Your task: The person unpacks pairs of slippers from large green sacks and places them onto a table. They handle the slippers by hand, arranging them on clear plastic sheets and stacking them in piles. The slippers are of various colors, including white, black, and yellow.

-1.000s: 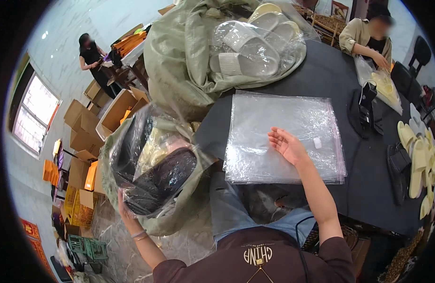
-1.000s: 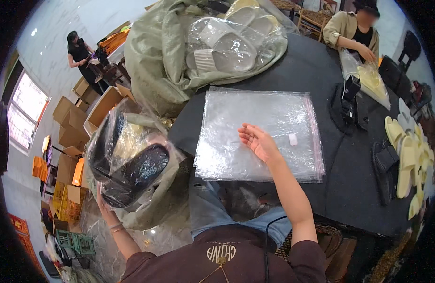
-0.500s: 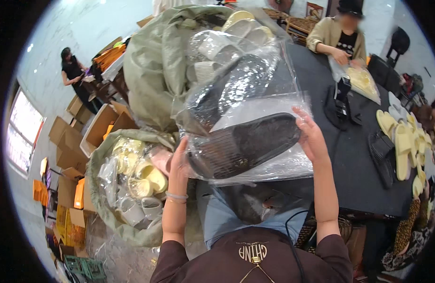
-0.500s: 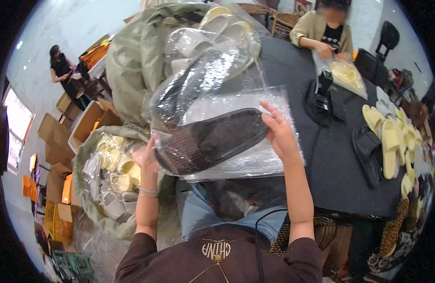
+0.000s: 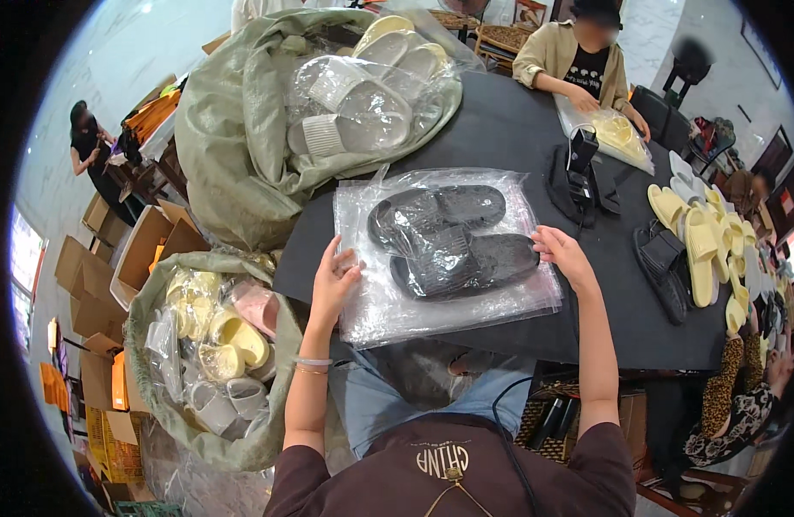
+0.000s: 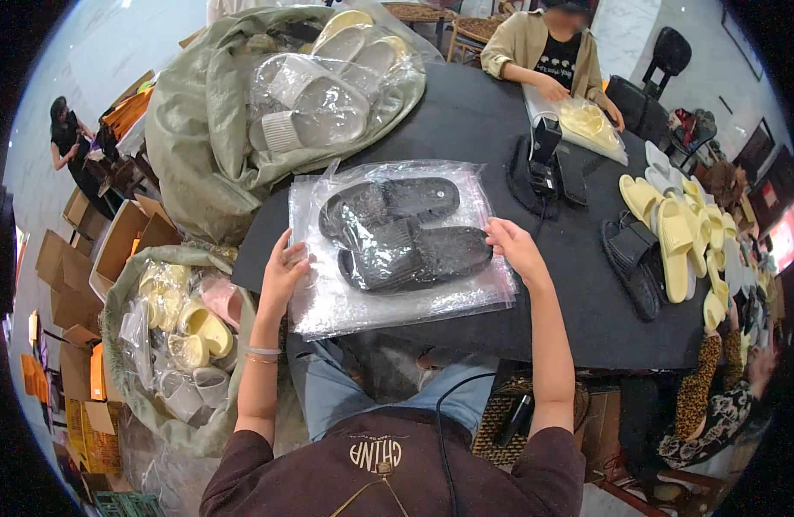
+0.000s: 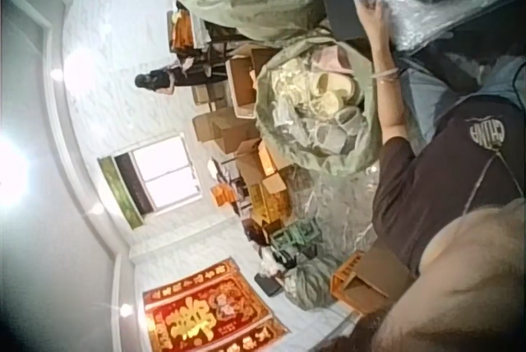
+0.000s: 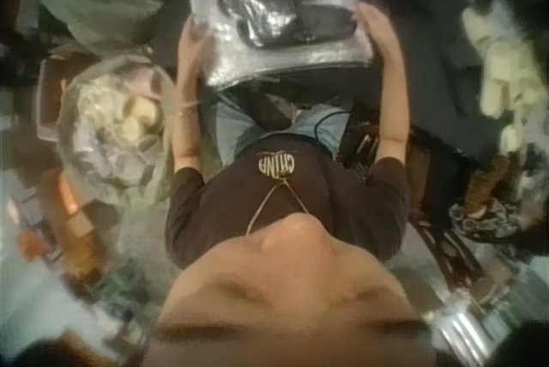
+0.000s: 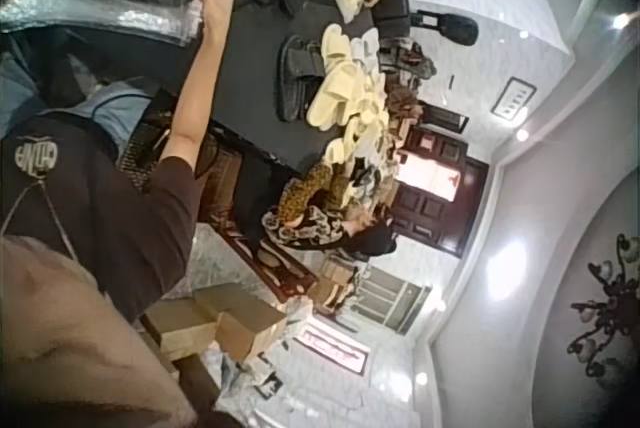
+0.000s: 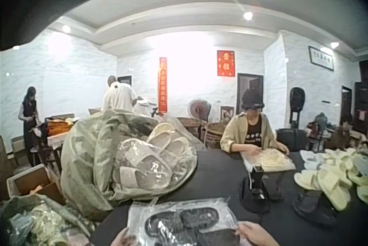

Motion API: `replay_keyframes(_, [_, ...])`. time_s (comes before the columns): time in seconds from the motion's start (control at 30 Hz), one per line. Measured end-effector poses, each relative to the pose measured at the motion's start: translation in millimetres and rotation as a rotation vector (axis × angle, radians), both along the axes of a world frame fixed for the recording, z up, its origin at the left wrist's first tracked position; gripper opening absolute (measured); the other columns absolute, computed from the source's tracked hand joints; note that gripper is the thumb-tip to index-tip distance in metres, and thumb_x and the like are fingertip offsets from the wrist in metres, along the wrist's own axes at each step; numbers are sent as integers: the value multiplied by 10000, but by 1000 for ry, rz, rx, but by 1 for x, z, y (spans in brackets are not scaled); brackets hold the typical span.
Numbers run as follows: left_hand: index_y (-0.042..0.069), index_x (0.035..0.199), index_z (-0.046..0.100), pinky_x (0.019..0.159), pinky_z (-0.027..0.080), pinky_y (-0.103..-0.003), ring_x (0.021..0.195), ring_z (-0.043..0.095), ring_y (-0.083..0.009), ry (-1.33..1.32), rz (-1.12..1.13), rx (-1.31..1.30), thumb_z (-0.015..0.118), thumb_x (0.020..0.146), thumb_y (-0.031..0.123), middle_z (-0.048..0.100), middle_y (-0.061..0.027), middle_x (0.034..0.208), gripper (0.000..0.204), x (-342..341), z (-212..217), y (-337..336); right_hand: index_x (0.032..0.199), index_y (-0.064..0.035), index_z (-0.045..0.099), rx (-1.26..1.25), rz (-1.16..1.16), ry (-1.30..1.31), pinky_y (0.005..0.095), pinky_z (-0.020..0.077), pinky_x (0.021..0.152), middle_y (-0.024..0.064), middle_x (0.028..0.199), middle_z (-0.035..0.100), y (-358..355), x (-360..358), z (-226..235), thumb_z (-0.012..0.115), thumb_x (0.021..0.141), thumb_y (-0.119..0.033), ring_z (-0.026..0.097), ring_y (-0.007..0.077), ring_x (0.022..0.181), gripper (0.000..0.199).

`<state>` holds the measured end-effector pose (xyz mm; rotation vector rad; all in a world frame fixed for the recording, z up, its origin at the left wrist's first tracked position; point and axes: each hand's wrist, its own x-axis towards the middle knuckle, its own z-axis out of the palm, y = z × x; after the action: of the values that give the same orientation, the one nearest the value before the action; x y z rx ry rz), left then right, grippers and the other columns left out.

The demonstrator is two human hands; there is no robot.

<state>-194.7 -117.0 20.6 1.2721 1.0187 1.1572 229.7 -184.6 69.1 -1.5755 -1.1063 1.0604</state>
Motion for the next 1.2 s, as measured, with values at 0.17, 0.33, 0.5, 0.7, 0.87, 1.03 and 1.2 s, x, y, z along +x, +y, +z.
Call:
replay_keyframes(0.17, [-34, 1217, 525, 835, 501, -291, 1039, 597, -219, 8, 14, 82, 501, 878, -52, 489, -138, 1290, 341, -5, -5, -3, 1248, 45, 505, 22, 83, -303, 283, 436, 861, 140, 1109, 610, 27, -3, -17, 595, 891, -381, 572, 184, 982, 563])
replay_keyframes(0.33, [-40, 1133, 568, 879, 473, -339, 1043, 592, -314, 343, 115, 308, 501, 833, -69, 484, -191, 1279, 308, 9, 22, -36, 1248, 50, 506, 74, 104, -313, 299, 445, 869, 158, 1073, 627, 39, -4, -30, 651, 853, -315, 586, 194, 970, 557])
replay_keyframes(0.5, [-33, 1169, 507, 998, 365, -412, 1170, 475, -373, 742, 341, 624, 564, 812, 7, 505, -219, 1237, 364, 17, 32, -35, 1239, 54, 511, 119, 32, -300, 301, 450, 876, 162, 1094, 627, 49, -6, -35, 653, 846, -250, 599, 195, 986, 516])
replay_keyframes(0.7, [-43, 1075, 585, 839, 457, -388, 918, 597, -340, 693, 396, 531, 573, 891, 258, 635, -194, 994, 354, 20, 31, 87, 1220, 29, 535, 191, -107, -500, 336, 445, 906, 189, 1115, 629, 83, -33, -22, 595, 857, -323, 607, 265, 1045, 509])
replay_keyframes(0.87, [-53, 920, 666, 751, 479, -340, 812, 645, -260, 648, 96, 130, 622, 864, 282, 682, -156, 843, 343, 32, 46, 151, 1207, 84, 521, 208, -203, -506, 321, 464, 876, 219, 1113, 624, 122, -10, -40, 620, 861, -342, 617, 258, 1032, 557])
replay_keyframes(1.03, [-38, 1013, 665, 738, 455, -264, 819, 579, -103, 515, -44, 47, 634, 857, 295, 670, -55, 871, 369, 27, 46, 150, 1102, -9, 622, 62, -117, -7, 300, 451, 722, 72, 973, 671, 122, -20, -31, 621, 837, -449, 576, 136, 831, 513])
replay_keyframes(1.2, [-20, 1086, 634, 786, 440, -262, 895, 559, -113, 436, -124, 45, 607, 887, 287, 647, -52, 974, 367, 36, 45, 154, 917, -123, 673, 115, -58, 218, 232, 370, 611, -36, 928, 664, 125, -19, -41, 622, 839, -418, 487, 72, 733, 310])
